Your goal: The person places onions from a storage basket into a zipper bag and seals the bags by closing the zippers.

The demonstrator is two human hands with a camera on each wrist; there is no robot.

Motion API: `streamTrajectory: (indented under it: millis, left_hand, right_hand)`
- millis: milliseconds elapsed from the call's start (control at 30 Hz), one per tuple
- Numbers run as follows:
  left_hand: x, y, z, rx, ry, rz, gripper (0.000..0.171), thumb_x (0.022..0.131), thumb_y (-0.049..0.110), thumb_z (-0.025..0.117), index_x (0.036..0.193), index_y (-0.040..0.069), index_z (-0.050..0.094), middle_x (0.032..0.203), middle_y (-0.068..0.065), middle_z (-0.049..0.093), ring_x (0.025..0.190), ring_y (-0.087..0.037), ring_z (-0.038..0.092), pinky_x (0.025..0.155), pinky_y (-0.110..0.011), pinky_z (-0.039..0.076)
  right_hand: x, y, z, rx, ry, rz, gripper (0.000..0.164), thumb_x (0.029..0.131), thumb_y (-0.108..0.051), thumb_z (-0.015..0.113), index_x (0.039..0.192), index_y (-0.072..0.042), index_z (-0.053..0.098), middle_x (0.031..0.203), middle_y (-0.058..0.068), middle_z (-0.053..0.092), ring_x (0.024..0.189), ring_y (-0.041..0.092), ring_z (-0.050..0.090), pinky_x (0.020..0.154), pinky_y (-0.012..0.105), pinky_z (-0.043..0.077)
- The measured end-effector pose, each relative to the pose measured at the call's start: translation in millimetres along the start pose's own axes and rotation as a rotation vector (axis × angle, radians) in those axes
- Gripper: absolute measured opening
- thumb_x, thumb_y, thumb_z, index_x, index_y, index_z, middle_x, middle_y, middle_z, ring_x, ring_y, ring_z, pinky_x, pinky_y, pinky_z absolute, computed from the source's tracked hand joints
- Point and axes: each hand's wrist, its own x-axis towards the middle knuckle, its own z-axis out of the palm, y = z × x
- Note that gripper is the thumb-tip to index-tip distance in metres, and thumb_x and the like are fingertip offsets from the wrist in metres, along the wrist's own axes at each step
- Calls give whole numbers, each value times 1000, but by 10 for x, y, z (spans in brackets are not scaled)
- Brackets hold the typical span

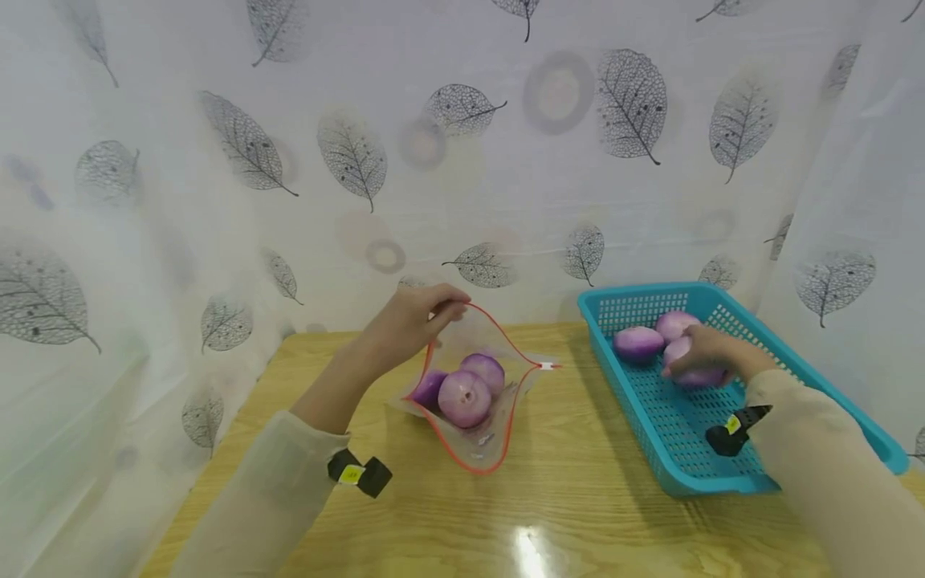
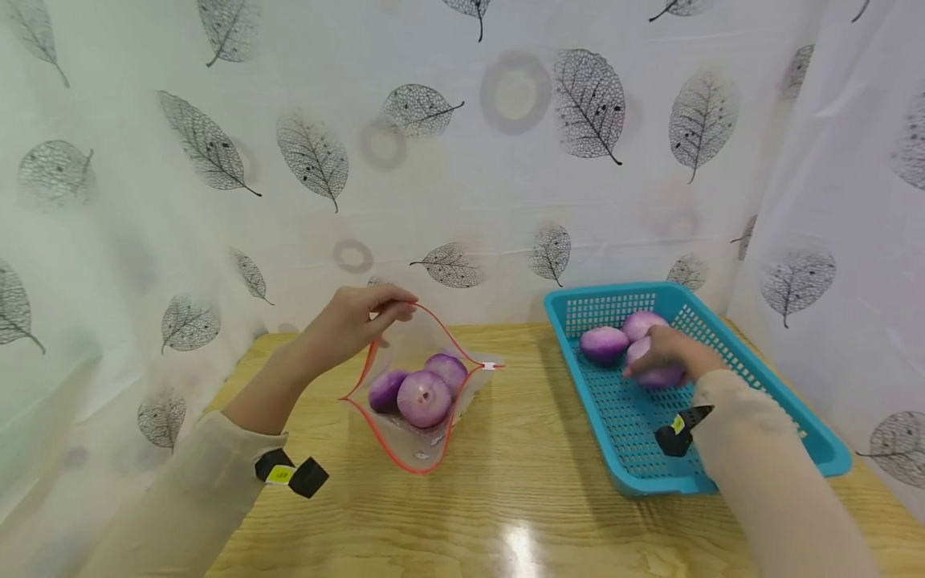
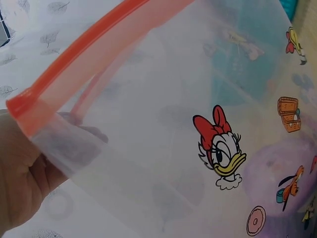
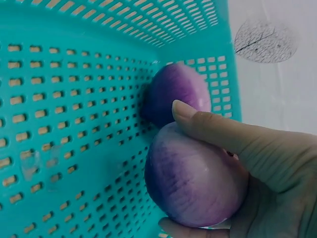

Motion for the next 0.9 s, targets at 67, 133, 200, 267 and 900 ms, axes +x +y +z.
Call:
streamTrajectory:
  millis: [67,133,200,267,900]
  left_hand:
    - [1,-7,3,-3,5,10,16,94,5,57,105,-2,66,95,-10,71,81,-18,67,54,-15,53]
    - [1,-14,4,-3,11,22,16,93,4,58,105,-2,66,94,-11,71,80,-18,67,54,-15,53]
    - [-2,-11,1,-1,14,19,15,93,4,57,105,-2,66,94,-11,71,80,-18,67,54,-15,53]
    - [-6,-9,0,0,16,13,16,93,4,57,105,-1,66,94,-10,71,79,-18,67,54,-15,53]
    - [-12,-16,-7,22,6,4,17,94,6,56,106,-1,66,95,-10,71,80,-18,67,56,-14,53]
  right_hand:
    - [-23,-26,-16,-12,12,-8,109,73,-37,80,138,16,11,118,45,30,94,51,52,62,47,58]
    - [-38,-51,-32,-23,29,-17,109,72,-38,81,137,17,13,117,44,31,93,50,52,61,48,58]
    - [-48,-76,-48,-42,50,-25,110,71,-37,81,137,18,12,117,45,31,92,50,52,61,49,57]
    - [-54,-89,-61,-70,80,-33,108,71,-36,81,135,19,14,116,45,33,91,50,52,59,48,57]
    - [-186,-284,-148,-301,272,-172,101,65,-43,83,122,23,31,104,41,49,83,45,56,59,45,55]
